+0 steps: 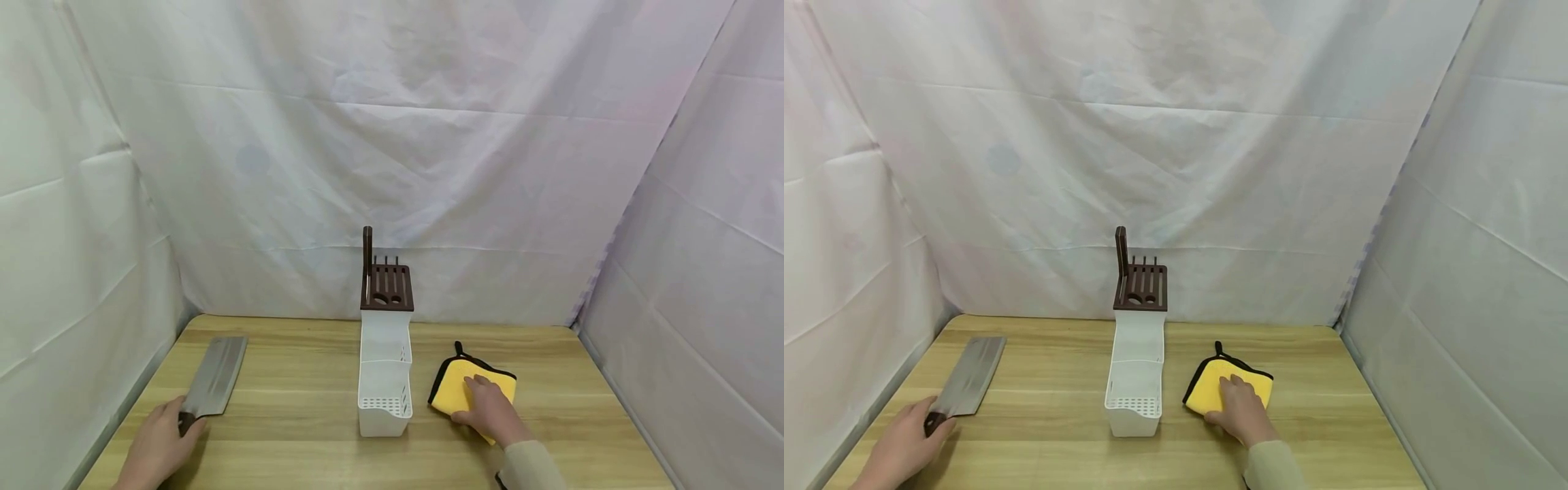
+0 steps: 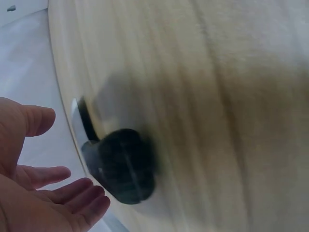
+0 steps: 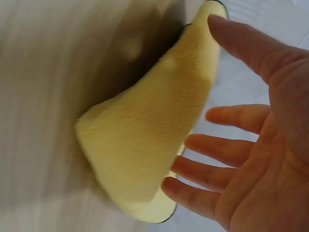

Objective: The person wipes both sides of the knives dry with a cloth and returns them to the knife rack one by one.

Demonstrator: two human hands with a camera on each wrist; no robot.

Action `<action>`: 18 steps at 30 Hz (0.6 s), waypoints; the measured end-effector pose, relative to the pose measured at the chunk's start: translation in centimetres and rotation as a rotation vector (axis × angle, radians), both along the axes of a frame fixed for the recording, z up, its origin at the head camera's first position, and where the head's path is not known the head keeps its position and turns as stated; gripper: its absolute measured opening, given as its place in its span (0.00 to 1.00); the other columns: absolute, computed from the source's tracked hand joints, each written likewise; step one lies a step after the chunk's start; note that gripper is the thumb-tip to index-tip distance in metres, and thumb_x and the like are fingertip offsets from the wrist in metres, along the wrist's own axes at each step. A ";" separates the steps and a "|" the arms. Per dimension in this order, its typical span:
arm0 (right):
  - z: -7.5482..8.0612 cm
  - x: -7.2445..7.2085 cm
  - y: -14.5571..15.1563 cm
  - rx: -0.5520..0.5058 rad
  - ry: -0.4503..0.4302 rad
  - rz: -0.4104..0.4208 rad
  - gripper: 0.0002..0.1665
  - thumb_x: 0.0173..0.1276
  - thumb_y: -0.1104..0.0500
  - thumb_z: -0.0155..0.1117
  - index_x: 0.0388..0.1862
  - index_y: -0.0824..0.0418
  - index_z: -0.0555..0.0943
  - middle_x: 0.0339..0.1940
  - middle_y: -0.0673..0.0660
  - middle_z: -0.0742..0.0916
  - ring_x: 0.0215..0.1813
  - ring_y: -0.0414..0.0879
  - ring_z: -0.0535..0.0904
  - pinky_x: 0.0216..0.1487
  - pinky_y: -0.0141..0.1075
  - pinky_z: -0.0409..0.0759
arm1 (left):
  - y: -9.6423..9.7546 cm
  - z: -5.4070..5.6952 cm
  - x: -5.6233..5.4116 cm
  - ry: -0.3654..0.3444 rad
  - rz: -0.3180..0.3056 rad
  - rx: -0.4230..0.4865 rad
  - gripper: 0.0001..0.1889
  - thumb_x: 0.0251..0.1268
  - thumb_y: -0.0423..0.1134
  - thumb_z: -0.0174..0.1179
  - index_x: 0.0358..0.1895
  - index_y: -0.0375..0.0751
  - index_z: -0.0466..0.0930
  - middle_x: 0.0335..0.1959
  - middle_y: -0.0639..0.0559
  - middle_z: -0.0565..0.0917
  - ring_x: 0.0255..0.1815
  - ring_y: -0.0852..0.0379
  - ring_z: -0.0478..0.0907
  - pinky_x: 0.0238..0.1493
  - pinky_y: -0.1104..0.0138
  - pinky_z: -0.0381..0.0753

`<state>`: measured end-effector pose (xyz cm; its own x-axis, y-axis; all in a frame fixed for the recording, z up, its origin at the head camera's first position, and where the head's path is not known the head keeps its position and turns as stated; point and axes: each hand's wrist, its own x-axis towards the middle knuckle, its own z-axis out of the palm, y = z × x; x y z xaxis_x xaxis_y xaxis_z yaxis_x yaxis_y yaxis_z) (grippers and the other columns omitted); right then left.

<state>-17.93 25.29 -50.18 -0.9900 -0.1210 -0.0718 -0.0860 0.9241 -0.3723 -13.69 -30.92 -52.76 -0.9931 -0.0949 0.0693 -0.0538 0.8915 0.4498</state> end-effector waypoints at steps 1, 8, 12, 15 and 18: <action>-0.2 0.1 0.1 0.002 0.001 0.003 0.47 0.59 0.46 0.81 0.67 0.74 0.75 0.69 0.77 0.75 0.68 0.75 0.72 0.66 0.64 0.73 | -0.1 -0.2 0.0 -0.006 0.002 0.000 0.34 0.72 0.43 0.62 0.64 0.13 0.65 0.56 0.13 0.71 0.56 0.17 0.70 0.52 0.32 0.75; -1.6 0.3 0.5 0.014 0.053 0.034 0.40 0.58 0.53 0.81 0.63 0.74 0.78 0.65 0.78 0.77 0.66 0.74 0.74 0.66 0.63 0.73 | -0.6 -1.1 0.5 -0.060 0.020 -0.005 0.35 0.74 0.45 0.60 0.64 0.11 0.64 0.55 0.11 0.70 0.57 0.14 0.69 0.53 0.32 0.75; -2.0 0.3 0.6 0.044 0.109 0.062 0.38 0.55 0.58 0.82 0.61 0.76 0.79 0.62 0.80 0.79 0.63 0.74 0.77 0.64 0.62 0.76 | -0.7 -1.2 0.6 -0.072 0.021 -0.015 0.35 0.72 0.44 0.60 0.63 0.10 0.64 0.54 0.11 0.70 0.56 0.14 0.69 0.52 0.32 0.75; -2.3 0.4 0.5 0.069 0.165 0.078 0.35 0.54 0.62 0.81 0.58 0.76 0.79 0.59 0.81 0.80 0.60 0.75 0.78 0.62 0.62 0.77 | -0.7 -1.1 0.7 -0.064 0.025 -0.030 0.34 0.70 0.43 0.62 0.60 0.09 0.66 0.51 0.12 0.72 0.52 0.17 0.72 0.49 0.35 0.77; -2.6 0.6 0.4 0.100 0.216 0.088 0.32 0.55 0.65 0.79 0.57 0.76 0.80 0.58 0.81 0.81 0.59 0.75 0.79 0.61 0.61 0.79 | -0.8 -1.1 0.8 -0.055 0.039 -0.032 0.32 0.68 0.43 0.65 0.56 0.10 0.68 0.46 0.15 0.74 0.48 0.22 0.75 0.45 0.38 0.79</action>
<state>-17.36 25.71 -52.75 -0.9697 -0.2104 0.1246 -0.2354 0.9409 -0.2434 -12.93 -31.67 -53.88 -0.9911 -0.1322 0.0180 -0.1127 0.9019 0.4169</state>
